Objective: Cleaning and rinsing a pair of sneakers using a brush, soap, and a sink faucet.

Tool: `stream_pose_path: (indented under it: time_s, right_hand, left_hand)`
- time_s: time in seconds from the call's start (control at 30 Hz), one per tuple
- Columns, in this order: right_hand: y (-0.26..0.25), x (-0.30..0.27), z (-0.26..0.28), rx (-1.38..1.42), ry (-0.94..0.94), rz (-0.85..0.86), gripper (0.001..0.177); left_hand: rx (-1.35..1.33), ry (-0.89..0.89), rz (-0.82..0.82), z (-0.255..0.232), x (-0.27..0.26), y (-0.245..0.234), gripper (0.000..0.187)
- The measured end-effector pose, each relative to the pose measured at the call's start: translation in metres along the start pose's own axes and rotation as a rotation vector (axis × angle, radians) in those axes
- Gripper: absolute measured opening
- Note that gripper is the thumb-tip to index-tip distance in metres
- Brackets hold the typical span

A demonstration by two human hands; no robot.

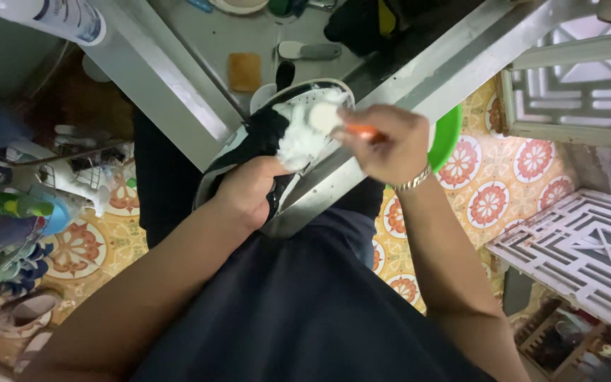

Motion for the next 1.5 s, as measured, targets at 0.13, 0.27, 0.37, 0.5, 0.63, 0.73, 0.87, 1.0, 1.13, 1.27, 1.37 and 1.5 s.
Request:
stream_pose_path:
  time_s: [0.13, 0.27, 0.37, 0.5, 0.63, 0.73, 0.87, 1.0, 1.13, 1.27, 1.37, 1.5]
  right_hand:
    - [0.001, 0.006, 0.016, -0.087, -0.022, -0.082, 0.016]
    - [0.003, 0.000, 0.012, -0.079, -0.022, -0.091, 0.020]
    - [0.008, -0.003, 0.012, -0.120, 0.051, -0.109, 0.017]
    - [0.006, -0.002, 0.013, -0.029, -0.072, -0.071, 0.022]
    - [0.003, -0.002, 0.002, 0.037, 0.018, -0.131, 0.020]
    - [0.007, 0.000, 0.013, -0.047, -0.104, -0.026, 0.022]
    - [0.010, -0.006, -0.010, 0.031, 0.041, -0.034, 0.021]
    - [0.007, 0.000, 0.022, -0.045, -0.129, -0.067, 0.022]
    - [0.011, -0.010, 0.002, -0.104, 0.208, -0.104, 0.022]
    - [0.012, -0.011, 0.023, -0.038, 0.172, -0.126, 0.020]
    - [0.009, -0.012, 0.014, -0.055, 0.183, -0.146, 0.023]
    - [0.008, -0.012, 0.026, -0.165, 0.327, -0.072, 0.019]
  left_hand:
    - [-0.058, -0.027, 0.084, 0.001, 0.005, -0.008, 0.034]
    - [-0.043, -0.069, 0.071, 0.000, 0.002, -0.001, 0.030]
    - [-0.017, -0.044, 0.067, -0.001, 0.001, 0.002, 0.031]
    - [-0.057, -0.082, 0.073, 0.000, -0.001, 0.005, 0.032]
    - [-0.045, -0.030, 0.078, 0.001, 0.002, 0.005, 0.034]
    - [-0.101, -0.135, 0.150, 0.001, 0.001, 0.007, 0.031]
    - [-0.043, -0.068, 0.019, 0.003, 0.007, -0.004, 0.037]
    - [-0.018, -0.092, 0.047, 0.007, 0.018, -0.031, 0.033]
    - [-0.004, -0.066, -0.030, 0.005, 0.010, -0.003, 0.036]
    - [-0.038, -0.072, 0.095, 0.002, 0.004, 0.004, 0.034]
    - [0.023, -0.025, 0.089, 0.002, 0.005, 0.004, 0.038]
    - [0.089, -0.008, 0.109, 0.001, 0.000, 0.012, 0.039]
Point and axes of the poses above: each hand's wrist, its own x-axis towards the middle knuckle, its own y-axis out of the palm, z = x × y, the point moved 2 cm from there along x, towards the middle knuckle, and after that the axes turned 12 degrees about -x, right-handed, at the moved point
